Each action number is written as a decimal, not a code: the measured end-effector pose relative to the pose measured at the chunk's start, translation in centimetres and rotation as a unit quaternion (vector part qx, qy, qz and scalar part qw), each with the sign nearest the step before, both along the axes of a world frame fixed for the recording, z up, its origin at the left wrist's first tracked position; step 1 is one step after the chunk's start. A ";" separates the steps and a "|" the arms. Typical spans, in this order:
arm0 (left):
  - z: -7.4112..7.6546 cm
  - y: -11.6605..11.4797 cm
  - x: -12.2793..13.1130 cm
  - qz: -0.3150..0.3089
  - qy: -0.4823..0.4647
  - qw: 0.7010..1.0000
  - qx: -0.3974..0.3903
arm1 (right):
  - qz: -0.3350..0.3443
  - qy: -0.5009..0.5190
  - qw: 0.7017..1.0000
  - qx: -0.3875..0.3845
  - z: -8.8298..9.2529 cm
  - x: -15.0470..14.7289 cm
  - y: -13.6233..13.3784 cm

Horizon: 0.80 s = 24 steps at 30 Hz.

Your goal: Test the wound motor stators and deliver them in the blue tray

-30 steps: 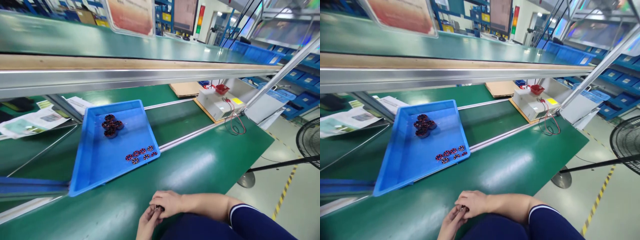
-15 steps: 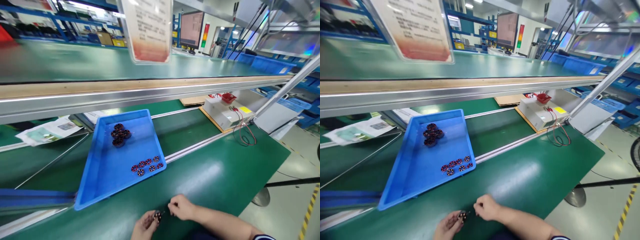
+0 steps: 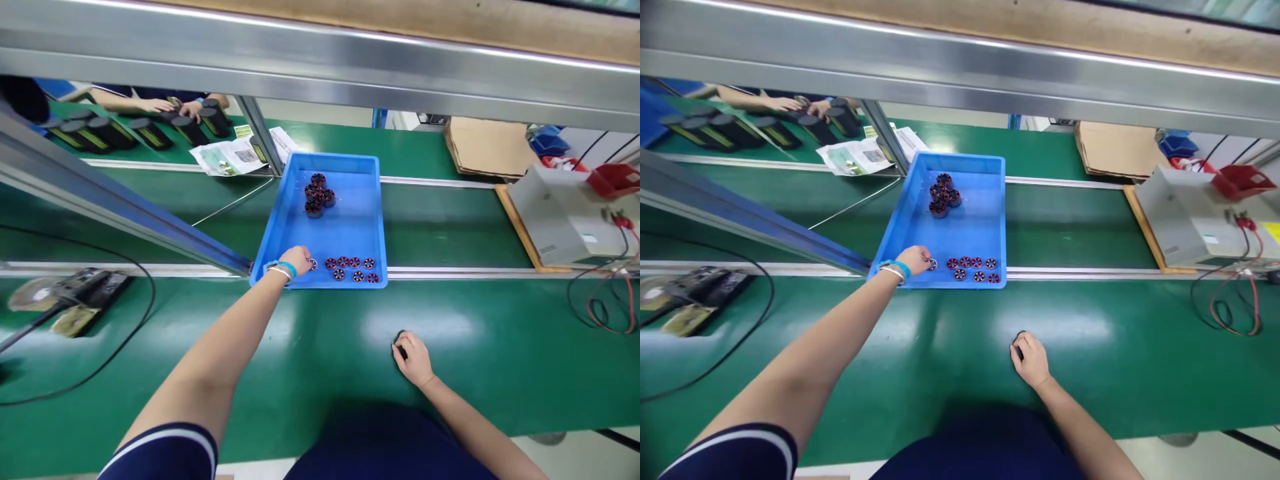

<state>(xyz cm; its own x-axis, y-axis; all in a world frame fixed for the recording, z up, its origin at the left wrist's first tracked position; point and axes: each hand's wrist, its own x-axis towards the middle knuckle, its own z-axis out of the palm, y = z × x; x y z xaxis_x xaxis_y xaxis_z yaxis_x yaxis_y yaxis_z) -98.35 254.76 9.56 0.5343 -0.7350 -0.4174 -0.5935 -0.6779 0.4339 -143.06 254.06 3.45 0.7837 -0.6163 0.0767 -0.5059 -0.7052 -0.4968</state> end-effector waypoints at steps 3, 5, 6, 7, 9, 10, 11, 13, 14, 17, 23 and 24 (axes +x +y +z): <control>-1.8 -0.4 -0.7 -0.044 0.044 0.997 0.035 | -0.004 0.005 1.000 0.000 0.1 0.1 0.0; -2.5 -0.1 -1.2 -0.076 0.074 0.993 0.043 | -0.005 0.006 1.000 0.003 0.2 0.1 0.0; -2.6 0.1 -1.5 -0.089 0.073 0.993 0.039 | -0.005 0.006 1.000 0.005 0.3 0.1 -0.1; -2.6 0.2 -1.7 -0.101 0.061 0.993 0.033 | -0.004 0.005 1.000 0.008 0.3 0.1 -0.1; -2.4 -0.1 -2.4 -0.121 0.017 0.992 0.024 | -0.005 0.004 1.000 0.009 0.4 0.2 -0.1; -2.2 -0.3 -2.8 -0.130 -0.003 0.991 0.027 | -0.006 0.000 1.000 0.007 0.4 0.2 -0.1; -2.0 -0.7 -3.3 -0.138 -0.017 0.990 0.035 | -0.007 -0.005 1.000 0.003 0.3 0.2 -0.1; -1.8 -1.5 -4.3 -0.146 -0.026 0.987 0.058 | -0.008 -0.015 1.000 -0.003 0.3 0.1 0.0; -1.8 -1.9 -4.7 -0.150 -0.026 0.986 0.066 | -0.008 -0.018 1.000 -0.003 0.2 0.0 0.1; -1.7 -2.5 -5.3 -0.159 -0.025 0.985 0.070 | -0.015 -0.034 0.999 0.022 0.9 0.3 0.1; -1.2 -2.2 -5.7 -0.113 -0.044 0.985 0.121 | -0.008 -0.140 0.990 0.030 6.0 8.3 -4.7; -1.1 -2.3 -5.9 -0.112 -0.044 0.985 0.127 | 0.011 -0.128 0.992 0.003 6.9 10.7 -6.2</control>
<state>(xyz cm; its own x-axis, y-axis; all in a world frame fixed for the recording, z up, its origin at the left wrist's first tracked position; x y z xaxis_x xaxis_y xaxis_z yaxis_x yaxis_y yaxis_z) -104.26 252.48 8.48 0.4130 -0.7158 -0.5632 -0.7677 -0.6063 0.2076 -132.34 247.89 10.37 0.7524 -0.6001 0.2716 -0.3472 -0.7117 -0.6107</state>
